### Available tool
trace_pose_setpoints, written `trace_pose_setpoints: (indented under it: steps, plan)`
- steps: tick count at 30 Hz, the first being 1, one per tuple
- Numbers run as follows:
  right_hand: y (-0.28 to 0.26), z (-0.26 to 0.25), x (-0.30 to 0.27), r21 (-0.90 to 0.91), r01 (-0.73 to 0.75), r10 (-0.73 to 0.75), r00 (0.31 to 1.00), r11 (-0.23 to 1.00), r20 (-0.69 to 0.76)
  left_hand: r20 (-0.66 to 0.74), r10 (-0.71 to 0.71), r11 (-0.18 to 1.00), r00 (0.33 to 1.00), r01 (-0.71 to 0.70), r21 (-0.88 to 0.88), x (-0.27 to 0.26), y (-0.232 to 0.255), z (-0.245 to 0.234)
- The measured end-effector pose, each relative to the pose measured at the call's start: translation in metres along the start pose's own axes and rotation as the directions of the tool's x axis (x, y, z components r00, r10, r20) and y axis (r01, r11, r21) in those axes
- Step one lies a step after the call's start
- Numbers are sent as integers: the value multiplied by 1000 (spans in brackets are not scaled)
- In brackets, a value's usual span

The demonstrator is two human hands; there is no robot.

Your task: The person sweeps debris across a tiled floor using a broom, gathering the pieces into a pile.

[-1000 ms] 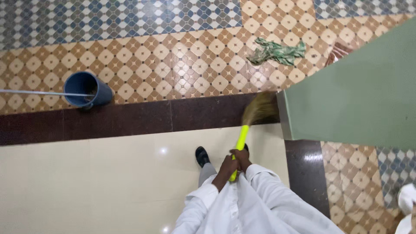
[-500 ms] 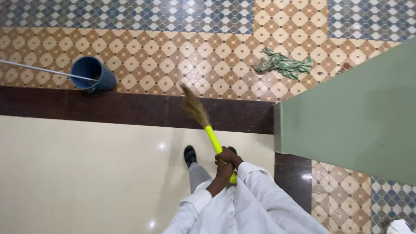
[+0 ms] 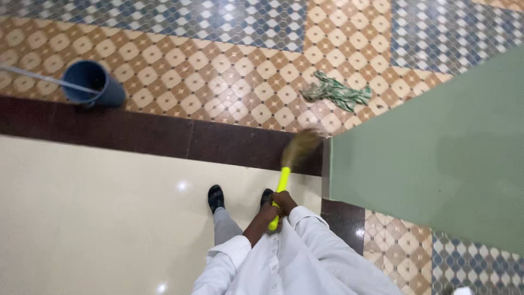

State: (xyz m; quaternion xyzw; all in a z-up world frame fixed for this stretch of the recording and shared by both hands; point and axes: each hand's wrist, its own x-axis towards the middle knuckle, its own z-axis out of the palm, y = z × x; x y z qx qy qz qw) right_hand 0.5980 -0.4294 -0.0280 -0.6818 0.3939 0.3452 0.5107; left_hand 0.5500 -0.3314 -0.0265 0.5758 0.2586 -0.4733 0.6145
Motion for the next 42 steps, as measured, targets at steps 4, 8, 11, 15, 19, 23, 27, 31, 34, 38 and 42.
trace_pose_setpoints:
  steps: [4, 8, 11, 15, 19, 23, 27, 31, 34, 38, 42]
  plan:
    - [-19, 40, 7, -426, 224, -97, 949, 877, 301, -141, 15, 974, 990, -47, -224, -16, -12, -16]
    - [-37, 56, 3, -168, 246, -174, 918, 955, 356, -291, 140, 877, 946, -255, -407, -22, 4, -14]
    - [-42, 56, 5, -212, 433, -349, 873, 876, 340, -356, 269, 781, 895, -419, -463, -27, 12, -10]
    - [-41, 47, 6, -122, 527, -510, 848, 841, 145, -240, 199, 871, 950, -283, -401, -47, 33, -18]
    - [-32, 38, -3, -182, 376, -403, 904, 908, -141, -106, 171, 963, 980, -189, -194, -63, 41, -29]
    - [-12, 41, -18, -104, 212, -230, 947, 972, -223, -133, 131, 991, 982, -130, 21, -53, 22, -39]
    - [-8, 65, -15, -91, 189, -180, 978, 978, 101, -95, 101, 995, 990, -100, 22, -39, -1, -59]
    - [-24, 104, -6, -627, 654, -148, 733, 424, 664, -253, -1, 982, 967, -47, -181, -46, -15, -78]
    - [-44, 137, -16, -485, 447, -128, 821, 752, 557, -420, -42, 969, 907, -66, -240, -48, -13, -88]
    - [-69, 164, -23, -311, 324, -113, 832, 893, 544, -534, -19, 976, 845, -102, -195, -55, 0, -103]
    - [-82, 162, -25, -235, 574, -419, 769, 784, 483, -489, 20, 991, 872, -83, -106, -64, 17, -121]
